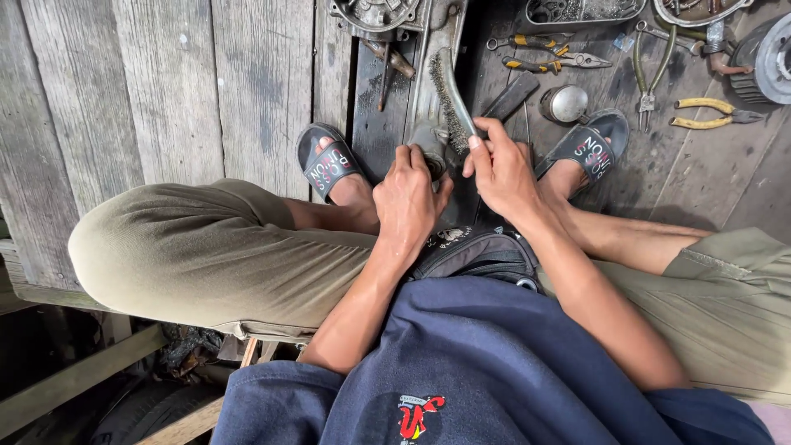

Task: Cleaning grease and dirt from disassembled motorcycle engine casings using a wire brush and a scraper.

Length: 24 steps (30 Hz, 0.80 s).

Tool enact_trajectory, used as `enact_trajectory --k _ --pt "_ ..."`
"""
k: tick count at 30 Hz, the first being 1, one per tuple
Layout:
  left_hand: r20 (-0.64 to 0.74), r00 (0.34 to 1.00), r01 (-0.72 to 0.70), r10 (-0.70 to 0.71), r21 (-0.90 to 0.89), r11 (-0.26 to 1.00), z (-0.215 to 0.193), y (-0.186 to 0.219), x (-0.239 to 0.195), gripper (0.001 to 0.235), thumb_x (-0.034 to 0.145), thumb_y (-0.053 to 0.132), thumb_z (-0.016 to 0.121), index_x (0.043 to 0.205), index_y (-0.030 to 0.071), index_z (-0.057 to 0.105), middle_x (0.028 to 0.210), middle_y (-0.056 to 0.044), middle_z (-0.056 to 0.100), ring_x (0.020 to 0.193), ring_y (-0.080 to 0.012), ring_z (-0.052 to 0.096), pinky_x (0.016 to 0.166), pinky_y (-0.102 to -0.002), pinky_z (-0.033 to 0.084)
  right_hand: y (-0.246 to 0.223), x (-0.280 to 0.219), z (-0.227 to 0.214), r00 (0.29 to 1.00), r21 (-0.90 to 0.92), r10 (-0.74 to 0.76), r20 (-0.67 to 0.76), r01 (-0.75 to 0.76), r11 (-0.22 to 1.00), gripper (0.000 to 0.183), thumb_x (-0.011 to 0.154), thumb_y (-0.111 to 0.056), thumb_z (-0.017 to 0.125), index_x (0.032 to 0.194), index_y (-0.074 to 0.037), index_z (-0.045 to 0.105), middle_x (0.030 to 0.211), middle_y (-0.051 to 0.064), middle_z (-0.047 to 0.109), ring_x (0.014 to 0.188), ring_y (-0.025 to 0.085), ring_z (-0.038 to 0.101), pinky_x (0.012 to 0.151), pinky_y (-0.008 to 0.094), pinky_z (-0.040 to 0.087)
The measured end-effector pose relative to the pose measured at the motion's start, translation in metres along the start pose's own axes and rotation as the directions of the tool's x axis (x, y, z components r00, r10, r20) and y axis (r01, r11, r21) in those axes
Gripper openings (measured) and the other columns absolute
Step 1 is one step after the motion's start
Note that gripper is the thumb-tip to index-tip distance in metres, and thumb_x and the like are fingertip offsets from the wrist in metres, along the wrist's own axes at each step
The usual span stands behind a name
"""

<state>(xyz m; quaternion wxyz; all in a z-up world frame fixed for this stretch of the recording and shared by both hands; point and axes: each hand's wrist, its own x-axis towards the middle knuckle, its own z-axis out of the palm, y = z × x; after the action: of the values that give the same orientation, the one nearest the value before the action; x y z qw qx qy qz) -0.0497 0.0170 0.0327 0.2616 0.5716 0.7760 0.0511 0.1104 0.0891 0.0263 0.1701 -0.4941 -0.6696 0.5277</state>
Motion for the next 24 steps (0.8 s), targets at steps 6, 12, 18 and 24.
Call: enact_trajectory --k 6,12,18,24 --pt "-0.009 0.999 0.031 -0.031 -0.031 0.999 0.001 -0.001 -0.005 0.069 0.082 0.041 0.071 0.132 -0.005 0.057 0.109 -0.012 0.057 0.090 -0.0369 0.072 0.067 -0.054 0.061 0.017 -0.028 0.014 0.998 -0.093 -0.057 -0.022 0.054 0.994 0.024 0.107 -0.012 0.053 0.127 0.000 0.057 0.063 0.009 0.068 0.055 0.033 0.067 0.051 0.043 0.052" --pt "-0.048 0.998 0.035 -0.038 -0.047 0.998 0.002 0.000 -0.008 0.067 0.083 0.041 0.070 0.131 -0.004 0.058 0.108 -0.011 0.057 0.087 -0.0371 0.072 0.064 -0.055 0.061 0.051 -0.037 0.021 0.995 -0.221 -0.099 -0.017 0.093 0.971 0.022 0.107 -0.023 0.052 0.123 -0.010 0.059 0.064 0.014 0.062 0.064 0.042 0.067 0.052 0.050 0.051" --pt "-0.116 0.993 0.004 -0.014 -0.082 0.997 0.009 -0.003 -0.010 0.066 0.084 0.041 0.070 0.131 -0.005 0.059 0.107 -0.013 0.059 0.088 -0.0382 0.072 0.063 -0.055 0.061 0.110 -0.050 0.027 0.998 -0.383 -0.067 0.019 0.069 0.921 0.024 0.106 -0.034 0.050 0.123 -0.017 0.057 0.063 0.015 0.065 0.065 0.044 0.069 0.054 0.053 0.053" --pt "-0.168 0.986 -0.029 0.010 -0.110 0.993 0.013 -0.004 -0.010 0.065 0.086 0.039 0.071 0.131 -0.006 0.059 0.106 -0.014 0.059 0.089 -0.0377 0.071 0.064 -0.053 0.061 0.124 -0.049 0.020 0.999 -0.491 -0.012 0.048 0.034 0.870 0.024 0.107 -0.045 0.045 0.113 -0.024 0.056 0.059 0.011 0.062 0.064 0.040 0.069 0.054 0.049 0.052"
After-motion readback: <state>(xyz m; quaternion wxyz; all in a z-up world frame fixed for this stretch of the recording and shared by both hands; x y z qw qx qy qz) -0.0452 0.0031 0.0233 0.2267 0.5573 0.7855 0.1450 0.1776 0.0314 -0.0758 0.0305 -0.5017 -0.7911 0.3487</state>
